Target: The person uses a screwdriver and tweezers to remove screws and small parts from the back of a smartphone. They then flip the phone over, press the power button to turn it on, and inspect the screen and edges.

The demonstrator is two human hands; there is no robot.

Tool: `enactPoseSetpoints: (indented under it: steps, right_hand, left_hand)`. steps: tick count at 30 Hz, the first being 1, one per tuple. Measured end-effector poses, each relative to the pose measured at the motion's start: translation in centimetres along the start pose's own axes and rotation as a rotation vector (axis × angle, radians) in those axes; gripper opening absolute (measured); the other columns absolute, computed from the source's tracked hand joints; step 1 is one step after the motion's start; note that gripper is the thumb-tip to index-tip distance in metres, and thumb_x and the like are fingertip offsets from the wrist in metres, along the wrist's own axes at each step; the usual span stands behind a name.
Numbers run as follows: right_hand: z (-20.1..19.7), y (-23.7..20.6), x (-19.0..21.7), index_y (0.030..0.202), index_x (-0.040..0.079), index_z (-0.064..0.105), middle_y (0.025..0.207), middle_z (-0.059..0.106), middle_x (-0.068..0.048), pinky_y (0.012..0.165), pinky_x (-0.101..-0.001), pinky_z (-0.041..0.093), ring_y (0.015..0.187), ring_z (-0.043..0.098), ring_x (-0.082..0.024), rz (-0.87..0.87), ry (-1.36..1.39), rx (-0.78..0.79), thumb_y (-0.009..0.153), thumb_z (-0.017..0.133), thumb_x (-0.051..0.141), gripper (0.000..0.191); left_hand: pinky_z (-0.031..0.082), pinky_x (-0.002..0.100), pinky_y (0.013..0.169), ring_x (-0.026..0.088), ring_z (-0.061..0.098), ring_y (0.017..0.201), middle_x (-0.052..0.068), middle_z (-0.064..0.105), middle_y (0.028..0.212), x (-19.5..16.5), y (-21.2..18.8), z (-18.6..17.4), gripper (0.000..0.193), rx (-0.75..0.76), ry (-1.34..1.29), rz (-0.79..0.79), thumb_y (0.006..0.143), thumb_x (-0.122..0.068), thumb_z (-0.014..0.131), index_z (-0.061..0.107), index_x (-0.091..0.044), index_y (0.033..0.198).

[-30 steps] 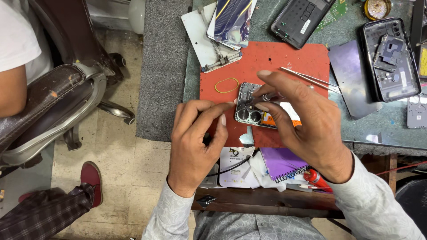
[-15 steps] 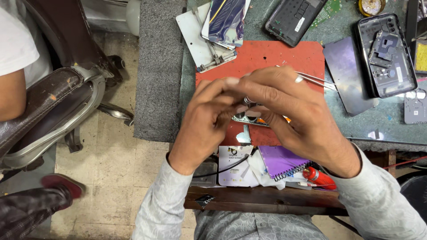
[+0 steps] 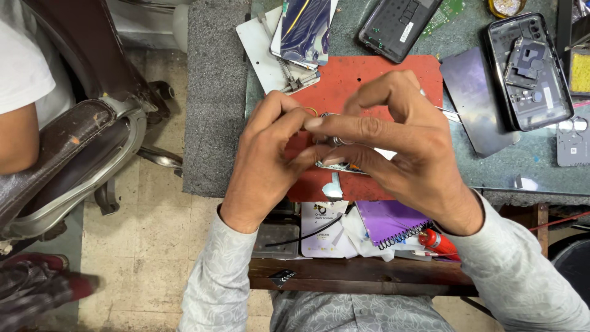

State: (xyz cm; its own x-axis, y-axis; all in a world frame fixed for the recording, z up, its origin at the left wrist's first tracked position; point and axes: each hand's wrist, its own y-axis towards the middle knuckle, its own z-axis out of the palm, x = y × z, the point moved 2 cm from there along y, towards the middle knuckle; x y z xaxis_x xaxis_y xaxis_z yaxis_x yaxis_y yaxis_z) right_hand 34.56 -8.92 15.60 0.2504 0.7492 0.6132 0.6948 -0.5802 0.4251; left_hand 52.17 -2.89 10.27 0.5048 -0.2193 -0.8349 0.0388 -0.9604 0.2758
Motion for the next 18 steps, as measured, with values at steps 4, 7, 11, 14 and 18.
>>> enactPoseSetpoints:
  steps: [4, 7, 11, 14, 18]
  right_hand:
    - [-0.21, -0.05, -0.05, 0.135, 0.012, 0.071, 0.100, 0.069, -0.002, 0.079, -0.0278, 0.055, 0.093, 0.066, -0.015, 0.061, 0.042, 0.017, 0.084, 0.060, -0.023, 0.062]
    - [-0.28, -0.16, 0.09, 0.139, 0.004, 0.062, 0.115, 0.068, -0.007, 0.085, -0.0301, 0.055, 0.105, 0.065, -0.019, 0.052, 0.139, 0.070, 0.085, 0.056, -0.022, 0.061]
    - [-0.07, -0.10, -0.07, 0.120, 0.011, 0.072, 0.097, 0.063, -0.008, 0.074, -0.0313, 0.051, 0.092, 0.061, -0.021, 0.004, 0.052, 0.006, 0.079, 0.081, -0.003, 0.045]
    - [0.11, -0.18, -0.24, 0.121, 0.015, 0.077, 0.091, 0.062, -0.004, 0.073, -0.0315, 0.049, 0.089, 0.061, -0.018, 0.049, -0.016, -0.017, 0.083, 0.083, -0.003, 0.043]
    - [-0.15, -0.34, -0.19, 0.129, 0.008, 0.068, 0.099, 0.068, -0.006, 0.076, -0.0332, 0.051, 0.092, 0.064, -0.019, 0.030, 0.023, 0.012, 0.082, 0.065, -0.018, 0.054]
  left_hand:
    - [0.054, 0.036, 0.088, 0.022, 0.061, 0.104, 0.006, 0.056, 0.109, 0.21, -0.31, 0.06, 0.033, 0.053, -0.114, 0.042, 0.087, -0.001, 0.080, 0.072, -0.005, 0.119]
    - [0.054, 0.035, 0.085, 0.021, 0.064, 0.103, 0.006, 0.057, 0.111, 0.33, -0.33, 0.23, 0.032, 0.071, -0.144, 0.016, 0.087, 0.008, 0.071, 0.072, -0.004, 0.117]
    - [0.052, 0.035, 0.079, 0.020, 0.062, 0.093, 0.007, 0.055, 0.102, 0.39, 0.03, 0.29, 0.033, 0.010, -0.025, -0.035, 0.080, -0.005, 0.087, 0.069, 0.000, 0.108]
    - [0.053, 0.033, 0.074, 0.019, 0.062, 0.094, 0.007, 0.054, 0.106, 0.10, 0.08, 0.27, 0.033, 0.083, -0.128, -0.013, 0.082, 0.004, 0.078, 0.070, -0.003, 0.114]
    - [0.054, 0.032, 0.073, 0.018, 0.063, 0.090, 0.005, 0.055, 0.106, -0.09, 0.32, 0.57, 0.029, 0.057, -0.089, -0.100, 0.083, 0.001, 0.081, 0.071, -0.006, 0.109]
